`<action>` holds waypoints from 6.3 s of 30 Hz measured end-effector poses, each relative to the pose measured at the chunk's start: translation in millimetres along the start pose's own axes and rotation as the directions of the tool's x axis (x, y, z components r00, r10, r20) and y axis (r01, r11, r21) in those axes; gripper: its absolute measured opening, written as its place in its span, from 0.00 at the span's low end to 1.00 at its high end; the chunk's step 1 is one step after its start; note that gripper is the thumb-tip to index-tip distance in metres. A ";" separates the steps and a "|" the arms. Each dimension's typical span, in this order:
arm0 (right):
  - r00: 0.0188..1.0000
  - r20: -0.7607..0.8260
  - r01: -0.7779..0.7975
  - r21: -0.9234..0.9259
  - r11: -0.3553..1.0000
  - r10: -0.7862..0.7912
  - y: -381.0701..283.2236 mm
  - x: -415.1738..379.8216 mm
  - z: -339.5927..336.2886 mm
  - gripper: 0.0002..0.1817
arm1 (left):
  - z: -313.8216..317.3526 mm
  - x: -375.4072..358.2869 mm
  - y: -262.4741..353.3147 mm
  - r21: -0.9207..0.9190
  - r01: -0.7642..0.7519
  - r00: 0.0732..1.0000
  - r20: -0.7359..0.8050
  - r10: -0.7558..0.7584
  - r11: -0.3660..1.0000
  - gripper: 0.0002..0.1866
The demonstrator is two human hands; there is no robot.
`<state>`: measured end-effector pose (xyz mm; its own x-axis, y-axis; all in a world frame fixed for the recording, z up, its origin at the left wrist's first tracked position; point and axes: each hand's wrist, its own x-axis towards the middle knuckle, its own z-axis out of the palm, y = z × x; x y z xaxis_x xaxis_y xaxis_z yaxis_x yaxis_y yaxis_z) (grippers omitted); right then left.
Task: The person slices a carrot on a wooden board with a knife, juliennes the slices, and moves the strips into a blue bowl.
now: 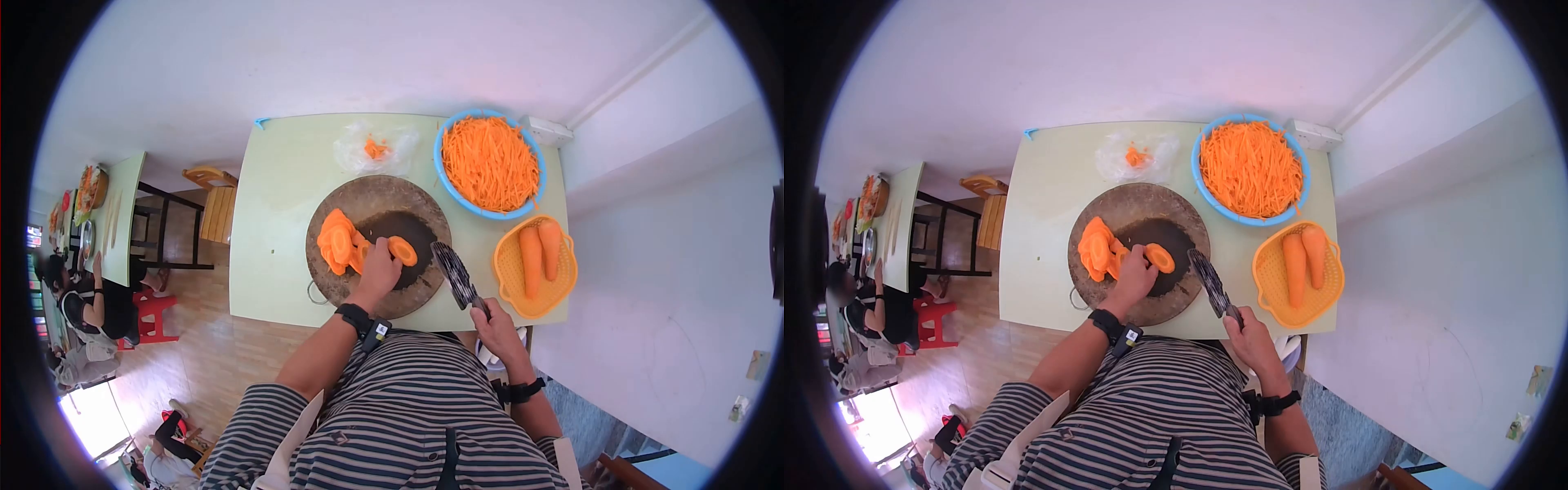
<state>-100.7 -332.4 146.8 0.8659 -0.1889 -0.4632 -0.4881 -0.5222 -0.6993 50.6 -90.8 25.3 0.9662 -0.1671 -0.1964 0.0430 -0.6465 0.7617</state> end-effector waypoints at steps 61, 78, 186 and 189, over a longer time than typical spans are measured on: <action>0.963 -0.130 0.207 -0.199 0.958 -0.235 -34.6 3.9 108.3 0.23 | 1.2 2.9 -11.4 0.281 -0.447 0.879 -0.036 0.475 0.849 0.16; 0.977 -0.091 0.151 -0.331 0.932 -0.191 -36.0 33.2 106.8 0.24 | 5.2 2.7 -16.9 0.312 -0.421 0.895 -0.009 0.446 0.851 0.12; 0.992 -0.062 0.105 -0.124 0.987 -0.113 -56.7 58.8 87.2 0.22 | 12.2 5.7 -15.0 0.209 -0.436 0.852 -0.216 0.477 0.875 0.12; 0.993 -0.026 0.106 -0.172 0.979 -0.112 -55.0 40.5 83.3 0.22 | 8.7 2.3 -12.8 0.195 -0.443 0.856 -0.197 0.478 0.875 0.12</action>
<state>-47.9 -242.1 121.1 0.9178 -0.1504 -0.3675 -0.3670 -0.6749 -0.6402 50.1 -89.4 9.7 0.8978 -0.3051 0.3176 -0.4403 -0.6369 0.6329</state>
